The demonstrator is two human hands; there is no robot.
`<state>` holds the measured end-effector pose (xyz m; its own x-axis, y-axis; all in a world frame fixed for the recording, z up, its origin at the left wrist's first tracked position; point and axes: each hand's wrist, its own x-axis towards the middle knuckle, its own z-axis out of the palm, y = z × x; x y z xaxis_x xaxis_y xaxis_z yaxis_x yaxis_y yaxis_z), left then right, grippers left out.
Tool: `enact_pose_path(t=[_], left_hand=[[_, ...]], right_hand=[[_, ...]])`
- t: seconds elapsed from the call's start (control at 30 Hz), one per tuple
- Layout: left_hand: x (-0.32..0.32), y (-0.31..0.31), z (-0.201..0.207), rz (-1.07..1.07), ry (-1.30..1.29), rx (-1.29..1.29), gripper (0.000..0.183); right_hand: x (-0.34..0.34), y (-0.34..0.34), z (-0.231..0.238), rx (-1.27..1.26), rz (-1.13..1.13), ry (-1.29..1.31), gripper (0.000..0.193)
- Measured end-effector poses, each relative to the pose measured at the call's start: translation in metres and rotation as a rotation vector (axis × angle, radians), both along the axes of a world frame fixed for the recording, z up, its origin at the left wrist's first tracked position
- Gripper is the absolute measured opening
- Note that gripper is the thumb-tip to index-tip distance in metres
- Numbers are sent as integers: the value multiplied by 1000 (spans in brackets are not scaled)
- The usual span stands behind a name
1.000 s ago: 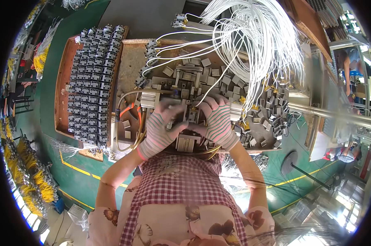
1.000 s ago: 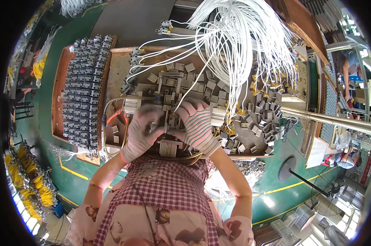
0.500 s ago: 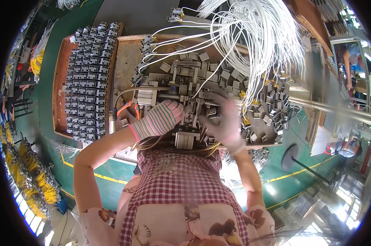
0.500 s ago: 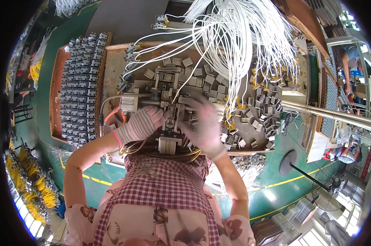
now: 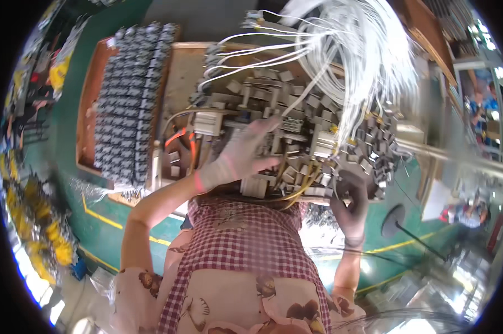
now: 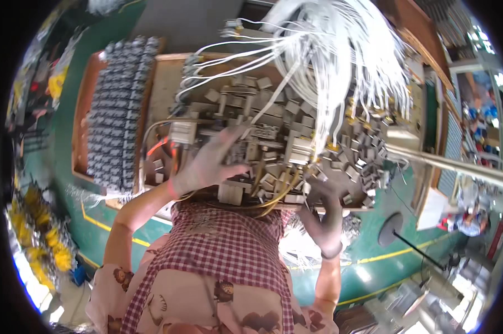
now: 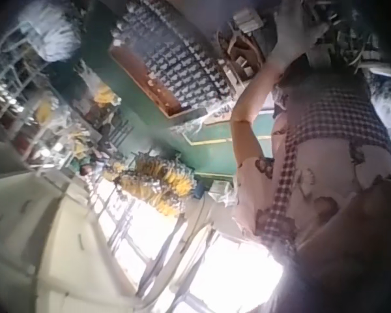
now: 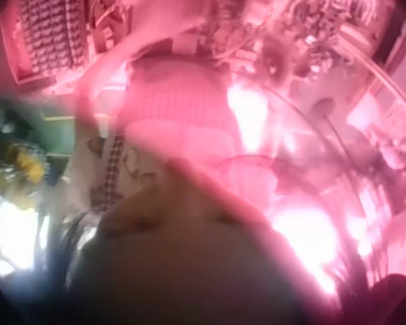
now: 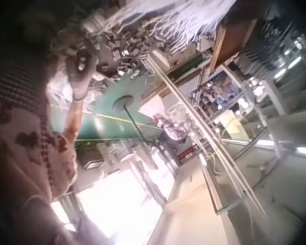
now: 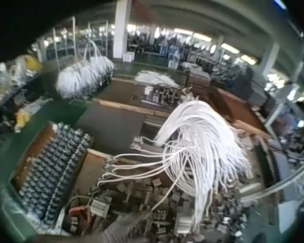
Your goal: Assembling small electronic components by inserting wires and parts into a fixture and handling wire bundles.
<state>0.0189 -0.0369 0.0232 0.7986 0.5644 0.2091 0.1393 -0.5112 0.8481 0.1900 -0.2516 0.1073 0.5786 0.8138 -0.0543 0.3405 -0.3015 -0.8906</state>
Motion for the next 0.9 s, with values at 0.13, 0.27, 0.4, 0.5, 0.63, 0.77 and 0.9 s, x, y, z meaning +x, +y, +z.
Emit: enact_pose_path(t=[0.13,0.27,0.4,0.5,0.63,0.77,0.9], left_hand=[[19,30,5,-123,200,-684,43],[42,33,-8,-135,216,-152,33],[59,31,-25,-85,251,-93,29],[33,42,20,-116,124,-374,27],[-71,100,78,330,-128,83,31],[-223,141,50,1197,103,393,31],[-450,136,-72,1142,554,299,38]], right_hand=[[19,-23,7,102,465,289,46],[13,-22,8,-291,344,169,30],[22,-8,-3,-253,625,30,39],[32,-2,-6,-150,721,-118,29],[58,-2,-11,490,679,325,19],[38,-12,-37,838,209,731,35],[2,-12,-20,941,89,1723,27]])
